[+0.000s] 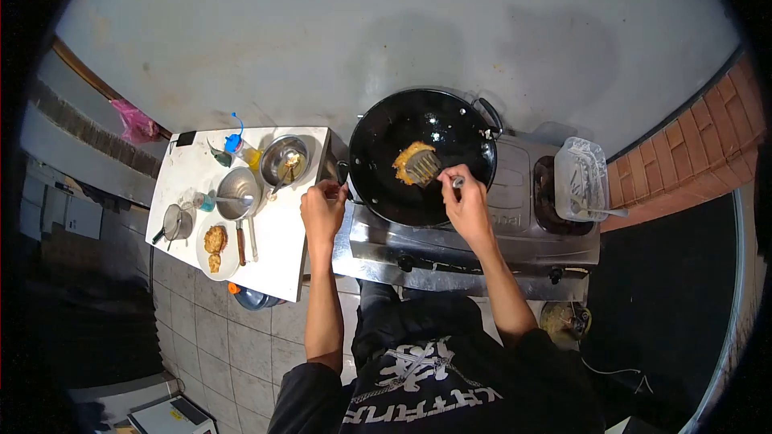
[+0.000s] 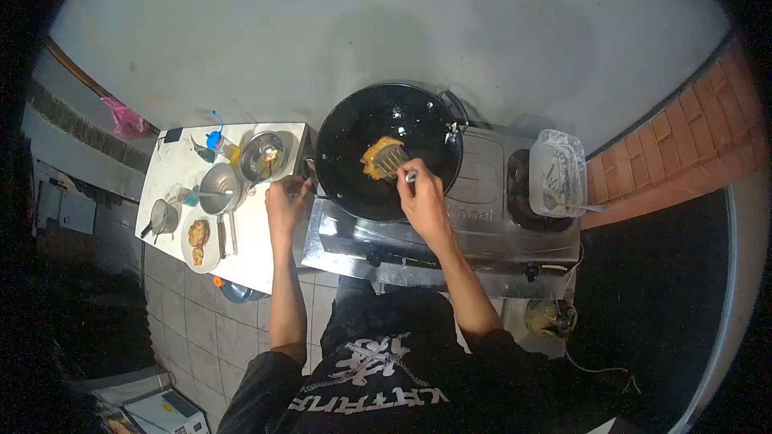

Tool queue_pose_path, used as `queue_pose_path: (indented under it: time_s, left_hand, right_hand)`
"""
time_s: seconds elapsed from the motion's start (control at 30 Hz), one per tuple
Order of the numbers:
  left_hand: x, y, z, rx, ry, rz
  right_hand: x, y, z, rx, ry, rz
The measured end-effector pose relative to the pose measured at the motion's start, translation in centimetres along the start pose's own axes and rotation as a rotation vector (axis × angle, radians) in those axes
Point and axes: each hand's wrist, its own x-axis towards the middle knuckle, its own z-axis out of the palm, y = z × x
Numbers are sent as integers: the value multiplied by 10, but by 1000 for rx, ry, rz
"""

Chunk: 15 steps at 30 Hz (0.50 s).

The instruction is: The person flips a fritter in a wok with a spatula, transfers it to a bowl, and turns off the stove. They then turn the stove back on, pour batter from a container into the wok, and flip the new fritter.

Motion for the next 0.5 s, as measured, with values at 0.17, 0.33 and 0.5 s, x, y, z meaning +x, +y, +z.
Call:
queue_pose_path:
  time_s: [0.17,0.33,0.5]
  left_hand:
    - [3,-2,-1,-2,-20,-2]
    - [4,-7,3,-14,0,8]
    - [6,-6,2,-15,-39,-43]
  right_hand:
    - [-3,7,1,97,-7,-27]
    - [-3,2,-4,159,-19,-33]
    - [16,-7,-22,159,-30,-98]
